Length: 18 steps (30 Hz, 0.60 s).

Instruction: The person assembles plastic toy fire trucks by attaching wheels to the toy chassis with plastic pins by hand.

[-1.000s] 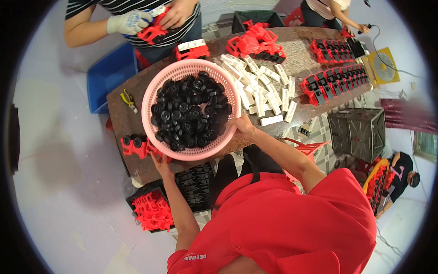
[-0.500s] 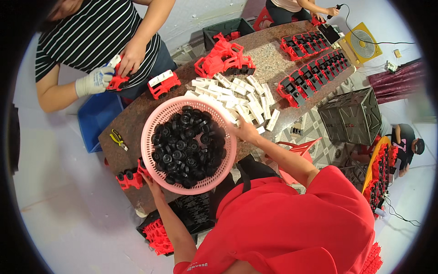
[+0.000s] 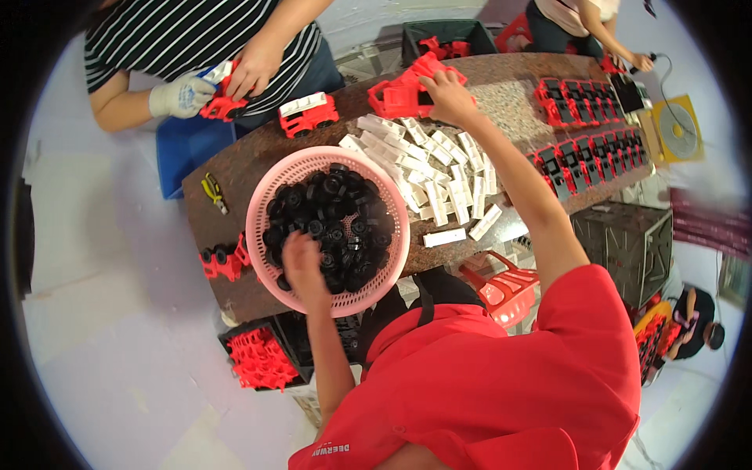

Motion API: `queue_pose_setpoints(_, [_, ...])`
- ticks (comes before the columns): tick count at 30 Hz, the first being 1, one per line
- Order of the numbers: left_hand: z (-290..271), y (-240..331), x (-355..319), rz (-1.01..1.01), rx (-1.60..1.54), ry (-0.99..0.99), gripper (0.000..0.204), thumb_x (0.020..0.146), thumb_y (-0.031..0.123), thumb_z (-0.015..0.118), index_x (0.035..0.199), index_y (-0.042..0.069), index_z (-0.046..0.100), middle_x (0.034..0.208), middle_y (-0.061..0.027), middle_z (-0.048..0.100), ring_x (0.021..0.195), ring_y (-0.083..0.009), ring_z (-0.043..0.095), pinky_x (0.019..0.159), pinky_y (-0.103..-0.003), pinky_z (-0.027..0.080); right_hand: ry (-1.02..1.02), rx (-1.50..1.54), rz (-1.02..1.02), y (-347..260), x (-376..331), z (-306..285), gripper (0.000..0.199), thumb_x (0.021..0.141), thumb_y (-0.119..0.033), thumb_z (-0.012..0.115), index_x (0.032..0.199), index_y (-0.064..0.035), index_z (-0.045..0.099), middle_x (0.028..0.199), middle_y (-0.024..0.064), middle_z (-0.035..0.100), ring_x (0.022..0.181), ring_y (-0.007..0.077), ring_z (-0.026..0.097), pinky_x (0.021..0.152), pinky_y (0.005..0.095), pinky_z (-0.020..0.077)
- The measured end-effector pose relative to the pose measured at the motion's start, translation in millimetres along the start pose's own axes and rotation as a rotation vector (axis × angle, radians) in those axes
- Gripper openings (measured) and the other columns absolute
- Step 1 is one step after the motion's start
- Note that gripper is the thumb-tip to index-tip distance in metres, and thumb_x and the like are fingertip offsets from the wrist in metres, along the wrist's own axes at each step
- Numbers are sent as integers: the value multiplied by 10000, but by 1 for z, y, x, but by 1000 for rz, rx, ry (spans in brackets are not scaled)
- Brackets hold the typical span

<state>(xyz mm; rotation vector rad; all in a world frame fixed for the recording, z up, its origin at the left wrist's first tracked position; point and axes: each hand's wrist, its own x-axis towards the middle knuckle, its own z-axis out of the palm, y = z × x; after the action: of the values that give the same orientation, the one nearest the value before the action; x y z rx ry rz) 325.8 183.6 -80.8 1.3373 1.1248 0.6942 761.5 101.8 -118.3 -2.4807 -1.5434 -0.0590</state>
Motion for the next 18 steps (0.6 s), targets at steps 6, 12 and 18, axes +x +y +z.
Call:
queue_pose_setpoints(6, [70, 47, -46, -755, -1092, -117, 534, 911, 402, 638, 1320, 91, 495, 1272, -108, 533, 1083, -227, 572, 875, -383, 503, 295, 85, -204, -177, -124, -31, 468, 728, -120, 634, 1190, -140, 561, 946, 99, 526, 781, 285, 545, 688, 463, 465])
queue_pose_setpoints(12, [-8, -67, -47, -424, -773, 188, 443, 874, 279, 682, 1256, 109, 535, 1184, -66, 600, 1097, -228, 576, 935, -449, 483, -79, 717, -621, -269, -142, -23, 465, 757, -170, 669, 1196, -70, 552, 1155, 123, 519, 969, 290, 557, 774, 400, 470])
queue_pose_setpoints(18, [-51, -53, -64, -336, -1051, 23, 582, 864, 334, 687, 1351, 107, 465, 1308, -79, 549, 1193, -282, 535, 1016, -485, 441, -68, 413, -227, -271, -22, 127, 332, 755, -153, 693, 1050, -62, 570, 1036, 127, 584, 932, 315, 619, 769, 384, 535])
